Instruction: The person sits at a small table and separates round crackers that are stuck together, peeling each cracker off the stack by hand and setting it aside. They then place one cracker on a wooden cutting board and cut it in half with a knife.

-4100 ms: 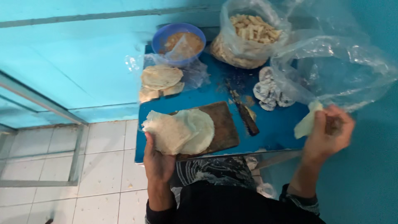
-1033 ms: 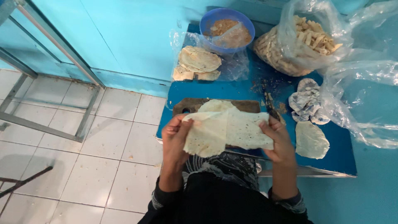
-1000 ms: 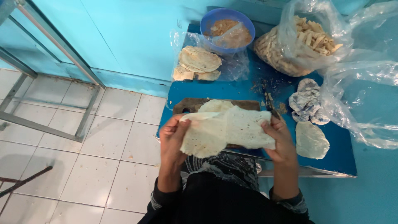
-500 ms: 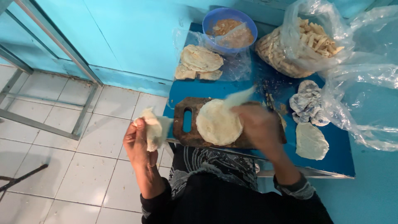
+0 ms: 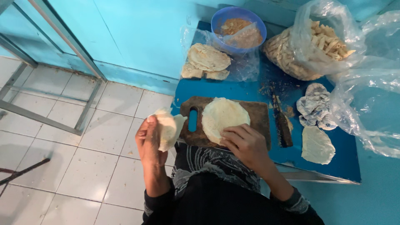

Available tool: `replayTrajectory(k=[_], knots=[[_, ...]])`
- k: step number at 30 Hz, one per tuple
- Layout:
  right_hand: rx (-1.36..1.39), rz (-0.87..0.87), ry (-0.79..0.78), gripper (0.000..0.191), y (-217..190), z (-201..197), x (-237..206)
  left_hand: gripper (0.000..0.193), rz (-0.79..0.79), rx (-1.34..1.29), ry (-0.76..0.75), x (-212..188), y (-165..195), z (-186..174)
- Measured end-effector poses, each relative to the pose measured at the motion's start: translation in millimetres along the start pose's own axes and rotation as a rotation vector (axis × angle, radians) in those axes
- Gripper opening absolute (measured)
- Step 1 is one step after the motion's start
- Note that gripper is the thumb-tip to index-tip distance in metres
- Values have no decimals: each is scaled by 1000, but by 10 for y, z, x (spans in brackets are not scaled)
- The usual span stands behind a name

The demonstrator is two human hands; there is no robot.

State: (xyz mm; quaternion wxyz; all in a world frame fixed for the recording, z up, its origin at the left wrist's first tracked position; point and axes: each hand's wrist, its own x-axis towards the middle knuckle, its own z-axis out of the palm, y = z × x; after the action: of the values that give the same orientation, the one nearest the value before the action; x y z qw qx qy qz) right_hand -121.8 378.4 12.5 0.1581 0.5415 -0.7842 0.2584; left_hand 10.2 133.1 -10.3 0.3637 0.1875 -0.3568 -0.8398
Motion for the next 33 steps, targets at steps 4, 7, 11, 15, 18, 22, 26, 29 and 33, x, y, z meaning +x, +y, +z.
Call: replayTrajectory(k=[4,7,11,15,18,22,26,29,33], knots=[[314,178,47,27,59,-145,-70,32,-153,-62,-139,-22,-53,197],[1026,488,-11,51,108,-131,-74,29,-345,-67,-256,-66,-219,362],[1811,721,54,69,109,38,-74,30,-422,-22,-417,-49,-515,563],[1412,768,283,61,151,106,-82,28,-178,249,-455,-70,-679,631],[1192,710,334,53,185,50,-93,29,-41,447,-452,-154,-701,695],[800,788,286,47,249,-15,-14,50,147,807,-405,-138,-631,814],[426,554,197,53,325,48,160,67,454,1074,-431,-71,-656,884],[291,622,144,58,312,90,196,60,617,1082,-463,-96,-744,840],[243,696,100,61,254,78,190,45,588,1268,-395,-123,-804,777]])
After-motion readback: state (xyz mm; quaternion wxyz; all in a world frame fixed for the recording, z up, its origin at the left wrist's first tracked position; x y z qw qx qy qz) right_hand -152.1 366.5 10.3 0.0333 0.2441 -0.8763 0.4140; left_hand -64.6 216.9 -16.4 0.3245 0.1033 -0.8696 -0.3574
